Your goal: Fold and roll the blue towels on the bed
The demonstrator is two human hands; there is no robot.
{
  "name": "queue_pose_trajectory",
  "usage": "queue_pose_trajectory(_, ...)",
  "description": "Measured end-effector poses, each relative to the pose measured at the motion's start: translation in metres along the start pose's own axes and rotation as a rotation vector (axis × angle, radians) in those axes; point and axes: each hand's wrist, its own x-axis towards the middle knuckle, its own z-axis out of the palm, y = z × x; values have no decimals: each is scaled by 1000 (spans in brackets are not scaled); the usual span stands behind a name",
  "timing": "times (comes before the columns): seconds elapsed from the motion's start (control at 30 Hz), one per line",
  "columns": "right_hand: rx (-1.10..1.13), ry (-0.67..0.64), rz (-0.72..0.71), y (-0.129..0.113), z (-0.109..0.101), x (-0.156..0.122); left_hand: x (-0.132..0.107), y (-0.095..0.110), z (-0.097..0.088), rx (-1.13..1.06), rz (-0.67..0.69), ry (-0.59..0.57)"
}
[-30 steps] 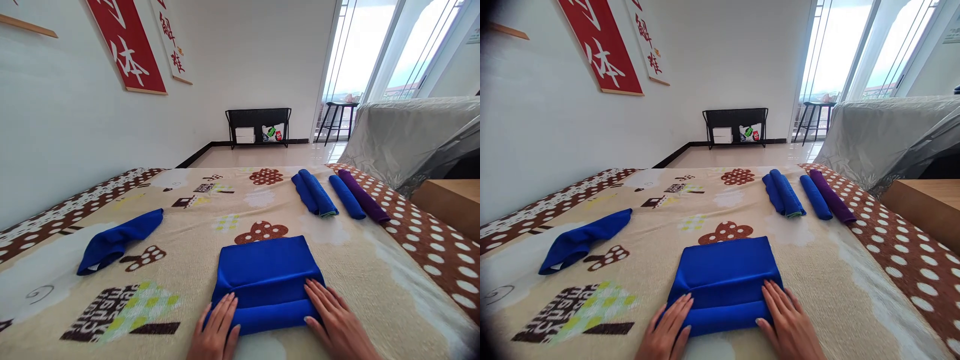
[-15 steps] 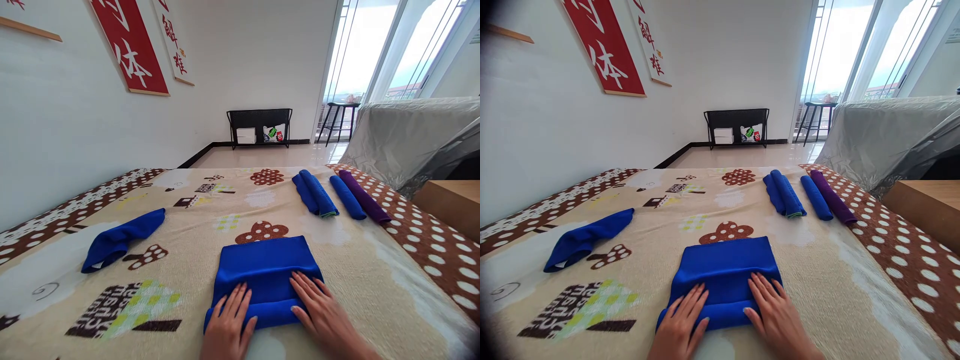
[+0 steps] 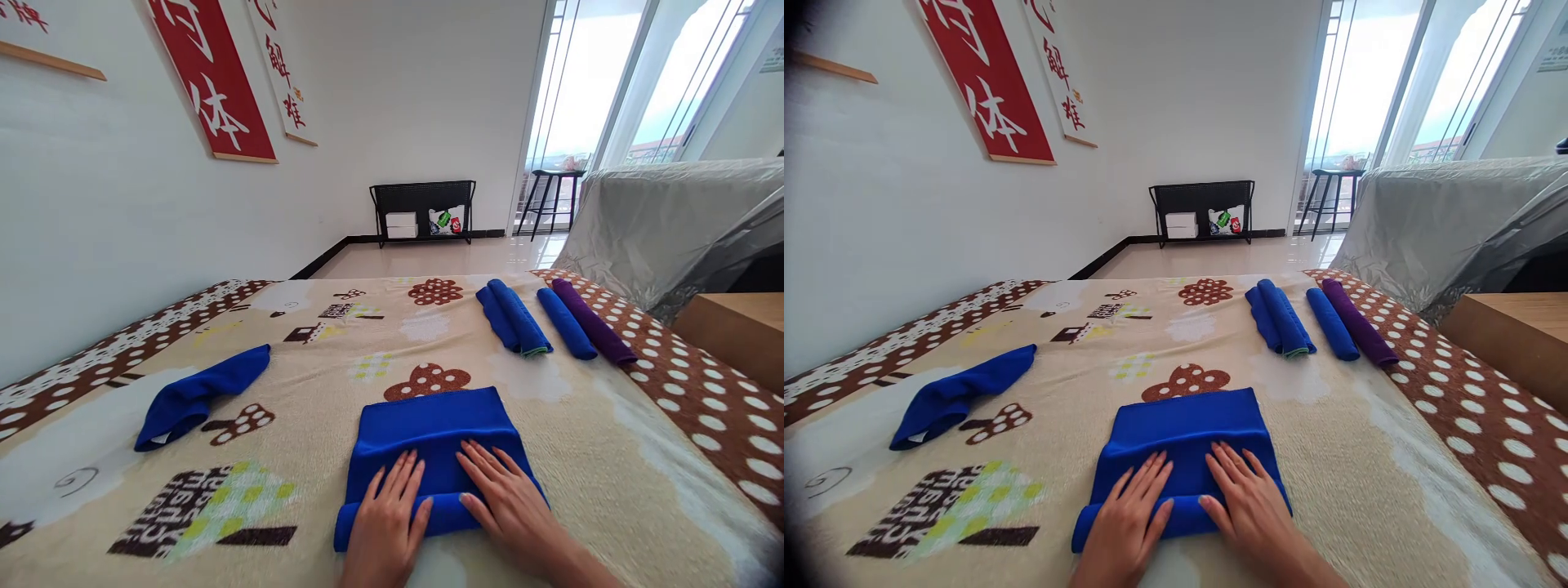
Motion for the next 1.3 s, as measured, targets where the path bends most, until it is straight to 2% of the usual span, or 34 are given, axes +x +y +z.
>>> queue_pose_trajectory(0.07, -21, -39, 84, 25, 4, -10, -17, -23, 5, 27, -117, 19)
queue_pose_trajectory(0.13, -61, -19, 111, 44, 5, -20, -35, -43, 7, 68, -171, 45)
queue_pose_trajectory(0.2, -117, 47, 86, 52, 0, -26, -45, -54, 2, 102, -145, 88)
queue_pose_trajectory(0.27, -172, 133, 56, 50, -11, -30, -49, -57, -10, 103, -96, 154)
queue_pose_trajectory(0.4, -200, 237, -85, 43, -39, -44, -51, -48, -33, 29, 35, 181)
queue_pose_trajectory(0.47, -187, 263, -186, 41, -42, -52, -53, -41, -32, 29, 129, 196)
queue_pose_trajectory(0.5, -168, 288, -191, 39, -40, -55, -54, -37, -29, 38, 156, 205)
queue_pose_trajectory(0.57, -90, 348, -97, 35, -26, -56, -52, -31, -20, 46, 148, 209)
queue_pose_trajectory(0.67, 86, 425, 99, 28, 0, -49, -43, -25, -12, 34, 64, 188)
queue_pose_trajectory(0.73, 166, 406, 121, 27, 6, -42, -36, -25, -13, 26, 16, 189)
queue_pose_trajectory(0.83, 224, 337, 111, 29, -4, -37, -33, -29, -21, 5, -25, 157)
queue_pose_trajectory(0.93, 253, 212, 124, 29, -18, -39, -39, -33, -25, -59, -55, -15)
queue_pose_trajectory(1.0, 209, 193, 145, 22, -21, -36, -39, -28, -24, -35, -110, -70)
queue_pose_trajectory(1.07, 111, 290, 132, 8, -17, -26, -30, -14, -20, 39, -117, 6)
queue_pose_trajectory(1.13, 42, 404, 39, -10, -11, -13, -13, 5, -14, 46, -25, 109)
queue_pose_trajectory(1.2, 12, 451, -92, -24, -7, -2, 2, 20, -7, -13, 93, 156)
queue_pose_trajectory(1.27, -44, 422, -179, -24, -7, 0, 5, 19, -2, -14, 149, 161)
queue_pose_trajectory(1.3, -90, 396, -180, -17, -8, -3, 1, 12, -1, 18, 150, 161)
